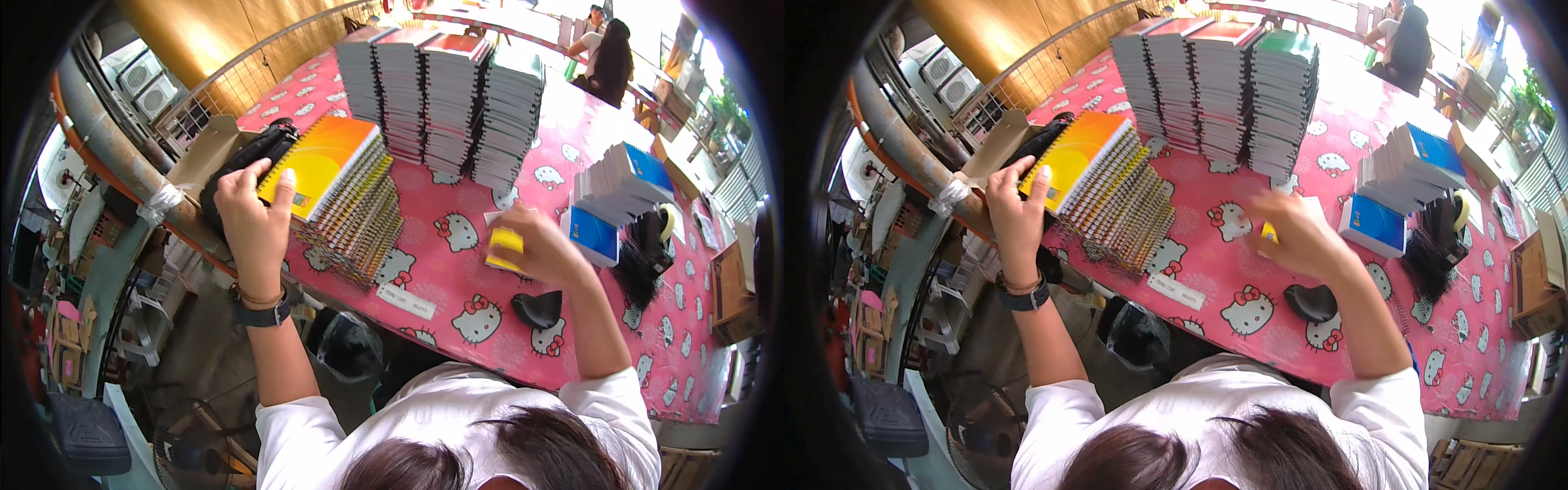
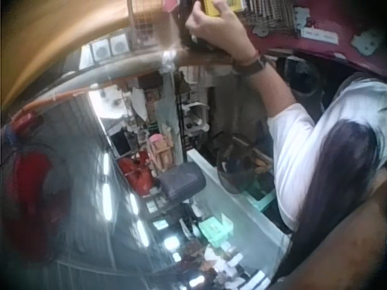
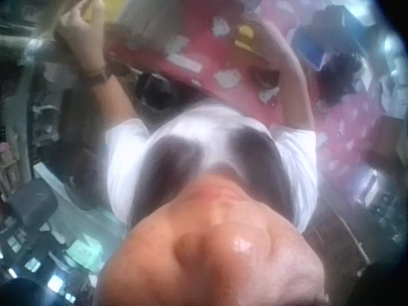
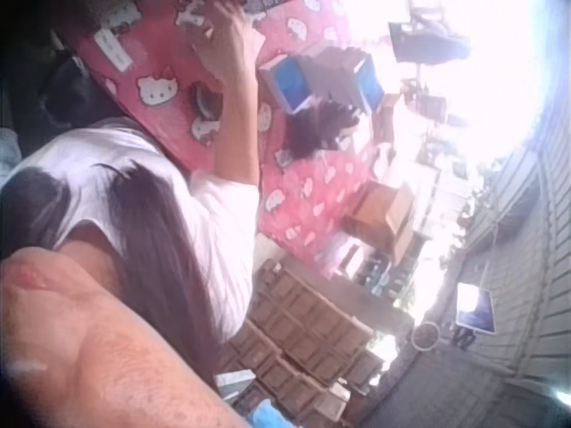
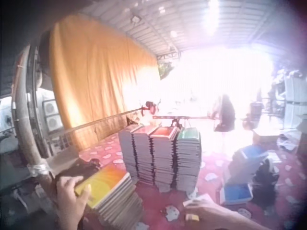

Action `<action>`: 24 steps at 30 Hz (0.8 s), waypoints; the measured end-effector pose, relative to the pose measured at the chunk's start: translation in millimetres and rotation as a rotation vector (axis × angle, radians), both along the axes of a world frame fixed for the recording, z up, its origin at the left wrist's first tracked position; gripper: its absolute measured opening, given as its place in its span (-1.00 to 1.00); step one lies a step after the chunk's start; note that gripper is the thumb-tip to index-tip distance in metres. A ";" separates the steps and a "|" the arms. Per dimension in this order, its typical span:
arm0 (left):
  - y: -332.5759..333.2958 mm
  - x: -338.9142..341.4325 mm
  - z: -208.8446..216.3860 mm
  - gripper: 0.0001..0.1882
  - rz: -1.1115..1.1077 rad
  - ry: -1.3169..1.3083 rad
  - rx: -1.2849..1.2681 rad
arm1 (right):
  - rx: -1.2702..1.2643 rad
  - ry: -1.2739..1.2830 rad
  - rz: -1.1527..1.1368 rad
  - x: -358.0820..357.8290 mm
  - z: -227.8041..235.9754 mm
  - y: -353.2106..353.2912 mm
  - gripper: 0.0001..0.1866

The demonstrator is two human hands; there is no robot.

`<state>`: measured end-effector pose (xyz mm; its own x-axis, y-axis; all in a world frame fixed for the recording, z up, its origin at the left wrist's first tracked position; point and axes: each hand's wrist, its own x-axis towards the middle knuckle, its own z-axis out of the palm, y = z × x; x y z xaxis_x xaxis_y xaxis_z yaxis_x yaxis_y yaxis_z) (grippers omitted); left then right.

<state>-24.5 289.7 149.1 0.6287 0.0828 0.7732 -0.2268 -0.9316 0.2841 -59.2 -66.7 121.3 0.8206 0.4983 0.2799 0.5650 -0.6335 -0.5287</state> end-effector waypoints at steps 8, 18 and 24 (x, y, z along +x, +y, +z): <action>-140.6 -31.0 -13.6 -0.72 -0.946 -0.235 -0.011 | -0.239 0.099 -0.374 -111.9 -123.0 -92.4 -0.61; -280.0 31.4 -163.2 -0.64 -1.096 0.404 0.274 | -0.192 0.238 -0.649 -141.2 -111.4 -131.8 -0.64; -280.9 37.1 -149.9 -0.70 -1.137 0.612 0.197 | -0.206 0.287 -0.658 -139.0 -111.3 -134.4 -0.64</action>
<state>12.6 8.9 -0.9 0.5239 -0.8056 0.2768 -0.7934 -0.3432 0.5028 -198.3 -201.1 10.0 0.9941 -0.1021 -0.0364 -0.1078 -0.8951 -0.4327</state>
